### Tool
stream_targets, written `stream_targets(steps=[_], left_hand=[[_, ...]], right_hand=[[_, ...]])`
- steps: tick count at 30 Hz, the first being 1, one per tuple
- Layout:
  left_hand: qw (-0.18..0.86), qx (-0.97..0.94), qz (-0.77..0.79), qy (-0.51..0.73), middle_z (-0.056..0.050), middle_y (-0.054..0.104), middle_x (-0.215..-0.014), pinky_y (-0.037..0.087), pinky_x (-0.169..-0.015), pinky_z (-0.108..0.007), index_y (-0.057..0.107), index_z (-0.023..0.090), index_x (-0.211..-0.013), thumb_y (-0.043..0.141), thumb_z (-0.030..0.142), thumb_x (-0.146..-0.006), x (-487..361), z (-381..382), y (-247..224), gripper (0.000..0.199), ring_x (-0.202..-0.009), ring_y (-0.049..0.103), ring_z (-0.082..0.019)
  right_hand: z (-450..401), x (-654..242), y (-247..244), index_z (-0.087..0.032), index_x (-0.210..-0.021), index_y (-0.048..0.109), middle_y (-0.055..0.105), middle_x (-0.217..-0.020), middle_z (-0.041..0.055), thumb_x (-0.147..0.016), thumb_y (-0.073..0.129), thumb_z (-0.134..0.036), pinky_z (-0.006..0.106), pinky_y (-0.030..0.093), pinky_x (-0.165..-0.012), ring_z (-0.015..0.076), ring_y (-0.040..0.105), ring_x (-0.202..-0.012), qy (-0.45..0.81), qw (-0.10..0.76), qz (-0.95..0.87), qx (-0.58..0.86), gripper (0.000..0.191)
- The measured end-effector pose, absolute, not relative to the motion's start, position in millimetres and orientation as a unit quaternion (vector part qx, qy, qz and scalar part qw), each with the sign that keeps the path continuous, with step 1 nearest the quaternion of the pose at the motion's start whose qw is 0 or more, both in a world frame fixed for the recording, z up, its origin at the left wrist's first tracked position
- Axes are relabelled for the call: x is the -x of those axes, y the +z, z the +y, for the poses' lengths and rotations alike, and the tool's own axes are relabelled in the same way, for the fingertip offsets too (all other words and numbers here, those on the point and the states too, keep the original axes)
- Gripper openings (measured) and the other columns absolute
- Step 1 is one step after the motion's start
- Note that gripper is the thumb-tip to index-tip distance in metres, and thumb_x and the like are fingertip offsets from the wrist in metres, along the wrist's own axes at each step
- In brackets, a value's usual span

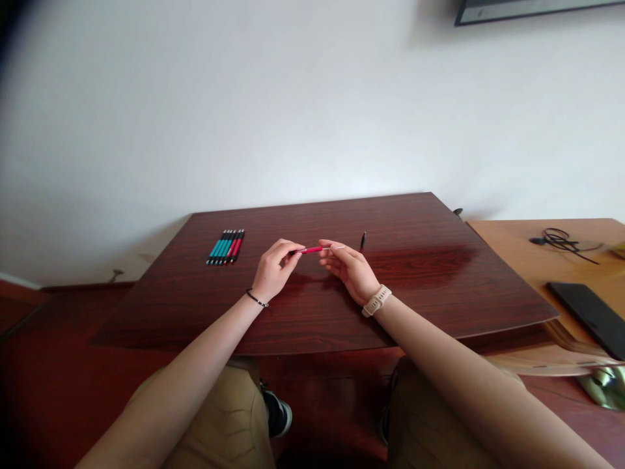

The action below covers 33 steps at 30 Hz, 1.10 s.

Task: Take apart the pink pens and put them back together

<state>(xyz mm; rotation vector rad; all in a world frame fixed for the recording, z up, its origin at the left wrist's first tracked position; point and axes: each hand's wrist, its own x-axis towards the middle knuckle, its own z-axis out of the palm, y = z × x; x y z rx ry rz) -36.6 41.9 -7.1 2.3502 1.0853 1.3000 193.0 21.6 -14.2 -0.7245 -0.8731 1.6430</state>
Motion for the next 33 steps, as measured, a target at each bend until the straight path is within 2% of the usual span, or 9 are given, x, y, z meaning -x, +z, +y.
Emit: stream_targets(steps=[9, 15, 19, 25, 29, 33], left_hand=[[0.131, -0.807, 0.368, 0.443, -0.006, 0.072, -0.108, 0.052, -0.071, -0.026, 0.073, 0.021, -0.115, 0.058, 0.026, -0.108, 36.1, 41.4, -6.4, 0.017, -0.079, 0.063, -0.014], [0.149, -0.796, 0.366, 0.459, -0.006, 0.073, -0.106, 0.052, -0.071, -0.027, 0.074, 0.021, -0.114, 0.062, 0.025, -0.106, 37.1, 43.6, -8.8, 0.015, -0.081, 0.065, -0.014], [0.168, -0.777, 0.352, 0.494, -0.006, 0.075, -0.106, 0.054, -0.071, -0.026, 0.074, 0.021, -0.113, 0.066, 0.026, -0.104, 34.1, 36.6, -0.2, 0.013, -0.087, 0.068, -0.016], [0.154, -0.772, 0.309, 0.534, -0.005, 0.075, -0.099, 0.054, -0.075, -0.028, 0.076, 0.021, -0.105, 0.070, 0.025, -0.102, 16.0, 13.4, 17.4, 0.007, -0.088, 0.068, -0.016], [0.178, -0.783, 0.277, 0.527, -0.006, 0.078, -0.103, 0.057, -0.085, -0.032, 0.077, 0.022, -0.111, 0.067, 0.025, -0.105, 3.3, 2.2, 18.4, 0.011, -0.092, 0.070, -0.016], [0.193, -0.778, 0.293, 0.521, -0.006, 0.078, -0.103, 0.058, -0.084, -0.033, 0.078, 0.024, -0.111, 0.065, 0.029, -0.106, -1.1, -4.1, 19.4, 0.015, -0.092, 0.071, -0.017]], right_hand=[[24.6, -195.9, -14.4, -0.020, -0.119, 0.081, 0.077, -0.097, 0.0029, -0.094, 0.077, -0.036, 0.021, 0.055, -0.076, 0.0109, 0.066, -0.080, 0.714, 0.535, -0.349, 0.288, 0.030], [21.1, -194.6, -10.6, -0.018, -0.121, 0.081, 0.078, -0.102, 0.0057, -0.095, 0.078, -0.038, 0.024, 0.055, -0.080, 0.0126, 0.067, -0.083, 0.677, 0.547, -0.390, 0.301, 0.033], [25.6, -196.2, -14.4, -0.020, -0.119, 0.079, 0.079, -0.101, 0.0042, -0.097, 0.074, -0.034, 0.023, 0.058, -0.081, 0.0126, 0.070, -0.084, 0.735, 0.528, -0.329, 0.271, 0.027], [24.8, -193.8, -12.6, -0.018, -0.116, 0.075, 0.075, -0.088, 0.0001, -0.100, 0.069, -0.024, 0.021, 0.059, -0.075, 0.0103, 0.069, -0.076, 0.839, 0.454, -0.231, 0.193, 0.018], [16.8, -187.2, -10.4, -0.017, -0.108, 0.073, 0.073, -0.082, -0.0004, -0.102, 0.066, -0.021, 0.023, 0.059, -0.075, 0.0108, 0.067, -0.072, 0.867, 0.426, -0.201, 0.159, 0.010], [10.8, -181.4, -11.4, -0.020, -0.092, 0.071, 0.071, -0.074, -0.0018, -0.100, 0.066, -0.022, 0.025, 0.058, -0.071, 0.0116, 0.063, -0.066, 0.870, 0.424, -0.193, 0.162, 0.010]])
